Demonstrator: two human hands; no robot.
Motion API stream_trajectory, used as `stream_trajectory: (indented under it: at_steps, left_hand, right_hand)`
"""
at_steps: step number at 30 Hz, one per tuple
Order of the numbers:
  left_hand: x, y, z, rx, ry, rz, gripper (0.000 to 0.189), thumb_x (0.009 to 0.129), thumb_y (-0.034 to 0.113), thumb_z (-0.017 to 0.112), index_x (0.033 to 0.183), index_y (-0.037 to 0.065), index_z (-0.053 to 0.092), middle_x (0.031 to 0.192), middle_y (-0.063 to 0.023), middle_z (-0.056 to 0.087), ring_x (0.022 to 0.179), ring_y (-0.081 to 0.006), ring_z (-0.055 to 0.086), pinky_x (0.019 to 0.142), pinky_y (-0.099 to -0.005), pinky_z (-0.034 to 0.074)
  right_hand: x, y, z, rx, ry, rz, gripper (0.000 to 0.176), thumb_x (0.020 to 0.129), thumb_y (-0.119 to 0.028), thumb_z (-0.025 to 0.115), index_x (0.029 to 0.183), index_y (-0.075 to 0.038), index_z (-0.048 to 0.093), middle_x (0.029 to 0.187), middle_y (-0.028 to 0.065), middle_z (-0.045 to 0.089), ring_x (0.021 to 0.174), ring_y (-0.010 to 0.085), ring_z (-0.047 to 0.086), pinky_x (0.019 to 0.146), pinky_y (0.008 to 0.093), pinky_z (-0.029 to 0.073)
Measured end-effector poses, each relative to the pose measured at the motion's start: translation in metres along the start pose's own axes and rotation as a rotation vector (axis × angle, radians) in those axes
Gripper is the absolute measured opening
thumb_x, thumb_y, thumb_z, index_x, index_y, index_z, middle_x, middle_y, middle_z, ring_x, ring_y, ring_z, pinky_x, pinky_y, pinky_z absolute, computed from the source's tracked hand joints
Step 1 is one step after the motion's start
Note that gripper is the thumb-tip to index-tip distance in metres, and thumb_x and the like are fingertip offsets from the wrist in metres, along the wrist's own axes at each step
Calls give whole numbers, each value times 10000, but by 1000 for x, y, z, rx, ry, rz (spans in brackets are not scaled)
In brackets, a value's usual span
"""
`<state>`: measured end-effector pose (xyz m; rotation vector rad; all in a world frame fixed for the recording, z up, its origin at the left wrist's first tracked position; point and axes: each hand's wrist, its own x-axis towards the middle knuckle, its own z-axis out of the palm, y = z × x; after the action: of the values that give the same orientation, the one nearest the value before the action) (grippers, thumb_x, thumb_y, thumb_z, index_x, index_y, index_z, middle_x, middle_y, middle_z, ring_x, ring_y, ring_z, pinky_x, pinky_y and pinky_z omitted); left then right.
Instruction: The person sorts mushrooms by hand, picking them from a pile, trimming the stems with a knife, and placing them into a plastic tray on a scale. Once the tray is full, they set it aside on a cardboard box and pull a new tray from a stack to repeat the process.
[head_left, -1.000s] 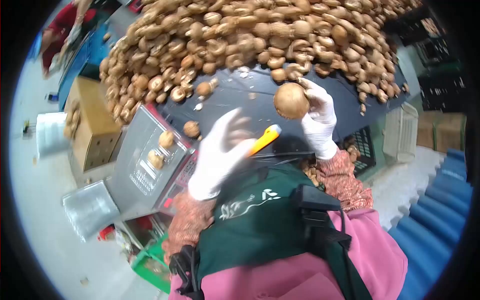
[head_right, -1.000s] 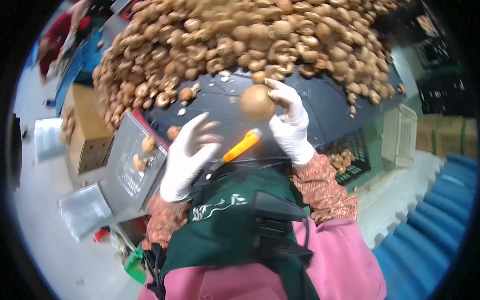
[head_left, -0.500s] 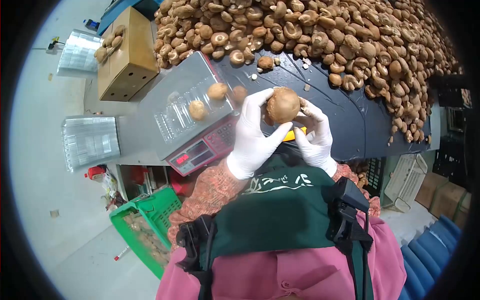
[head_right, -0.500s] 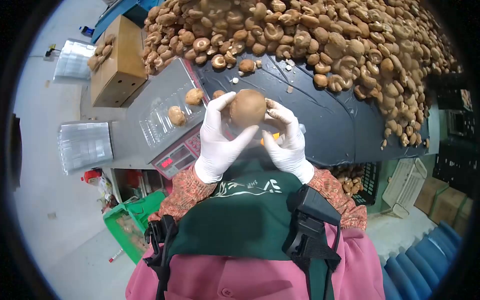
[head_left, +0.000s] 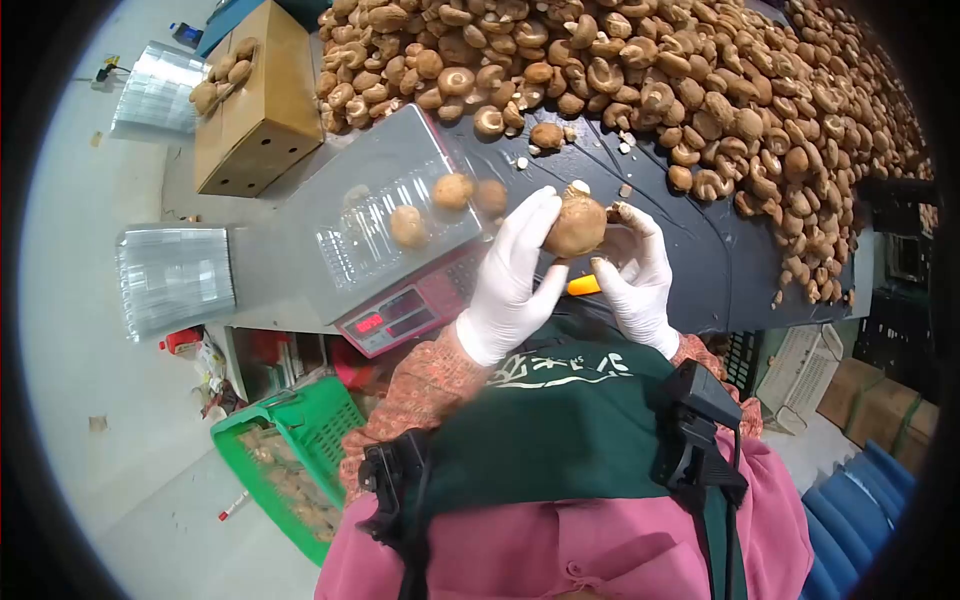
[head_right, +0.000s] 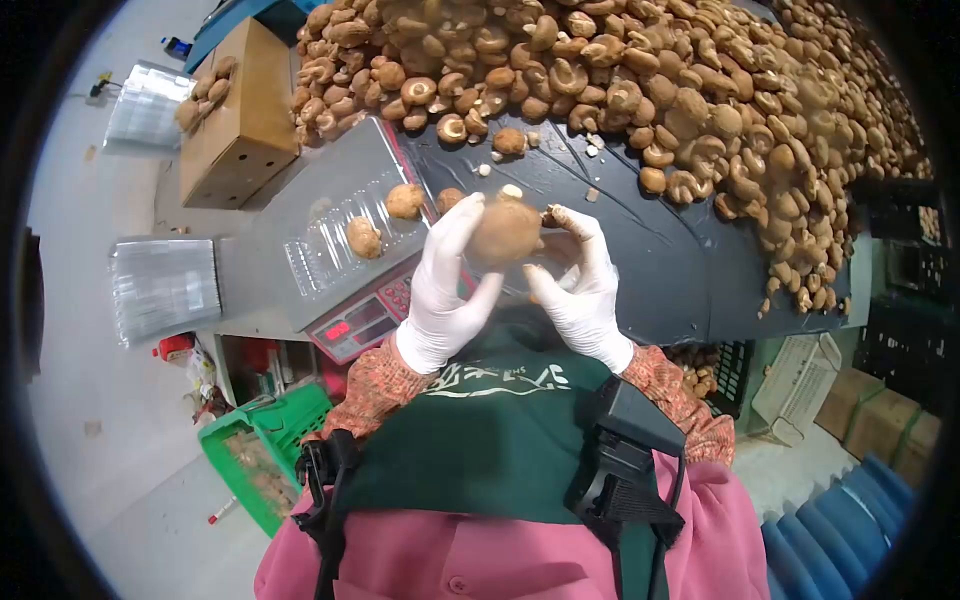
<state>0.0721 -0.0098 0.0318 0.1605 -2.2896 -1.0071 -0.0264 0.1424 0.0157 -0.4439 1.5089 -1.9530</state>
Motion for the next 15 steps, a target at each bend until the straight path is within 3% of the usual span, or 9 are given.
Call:
stream_trajectory:
  at_steps: [4, 5, 8, 9, 10, 11, 13, 14, 15]
  left_hand:
    - [9, -9, -13, 33, 4, -115, 780, 745, 35, 819, 1427, -12, 444, 1374, -210, 535, 1207, -326, 601, 1011, -381, 490]
    - [10, -14, -19, 18, 0, -154, 781, 742, 48, 828, 1421, -19, 448, 1366, -208, 541, 1200, -323, 605, 1009, -381, 492]
    - [17, -25, -42, 90, 146, -298, 730, 742, 90, 856, 1374, -19, 508, 1234, -141, 627, 1132, -224, 621, 992, -351, 500]
    - [19, -27, -51, -15, 220, -489, 686, 770, 105, 844, 1357, -24, 514, 1235, -131, 615, 1128, -214, 611, 999, -345, 490]
    - [25, -26, -60, 166, 244, -481, 645, 807, 110, 818, 1354, -20, 502, 1236, -134, 605, 1126, -215, 603, 1002, -344, 484]
    - [24, -35, -61, -72, 348, -538, 603, 838, 111, 792, 1349, -16, 499, 1233, -136, 599, 1127, -216, 599, 1003, -344, 479]
    - [12, -70, -69, 119, 314, -575, 612, 832, 169, 807, 1327, -17, 497, 1222, -162, 596, 1081, -234, 615, 955, -360, 507]
    - [12, -74, -67, 64, 335, -650, 612, 828, 199, 818, 1308, -25, 510, 1206, -173, 603, 1075, -246, 619, 955, -362, 504]
    - [5, -87, -67, 206, 298, -702, 575, 824, 230, 821, 1250, -41, 546, 1150, -183, 620, 1036, -270, 630, 926, -380, 504]
  right_hand:
    - [4, 5, 16, 28, -115, 3, 595, 836, 65, 657, 1382, -40, 442, 1424, 117, 427, 1167, 200, 565, 989, 346, 504]
    - [9, 8, 17, 17, -193, -134, 558, 845, 71, 646, 1361, -32, 461, 1451, 110, 399, 1179, 196, 562, 996, 345, 499]
    - [12, -3, 26, 15, -217, -141, 481, 867, 62, 626, 1325, -16, 501, 1406, 124, 452, 1145, 199, 595, 974, 342, 510]
    - [15, -2, 23, -77, -214, -178, 462, 872, 60, 619, 1316, -11, 511, 1386, 128, 473, 1129, 199, 608, 963, 338, 514]
    - [17, -2, 15, -179, -199, -214, 444, 878, 59, 613, 1307, -7, 521, 1367, 132, 493, 1114, 200, 620, 952, 334, 519]
    - [20, -2, 11, -246, -130, -225, 388, 905, 28, 594, 1289, 4, 542, 1282, 137, 559, 1061, 196, 650, 920, 318, 530]
    - [20, -2, 1, -160, -9, -79, 351, 927, 8, 572, 1277, 7, 553, 1242, 134, 584, 1052, 198, 657, 913, 308, 531]
    - [23, 5, -9, -193, 28, -123, 330, 946, -24, 555, 1274, 7, 557, 1228, 136, 596, 1035, 200, 665, 919, 311, 529]
    - [24, 4, -18, -232, 46, -117, 321, 955, -42, 549, 1272, 4, 562, 1248, 144, 596, 1010, 198, 675, 914, 317, 529]
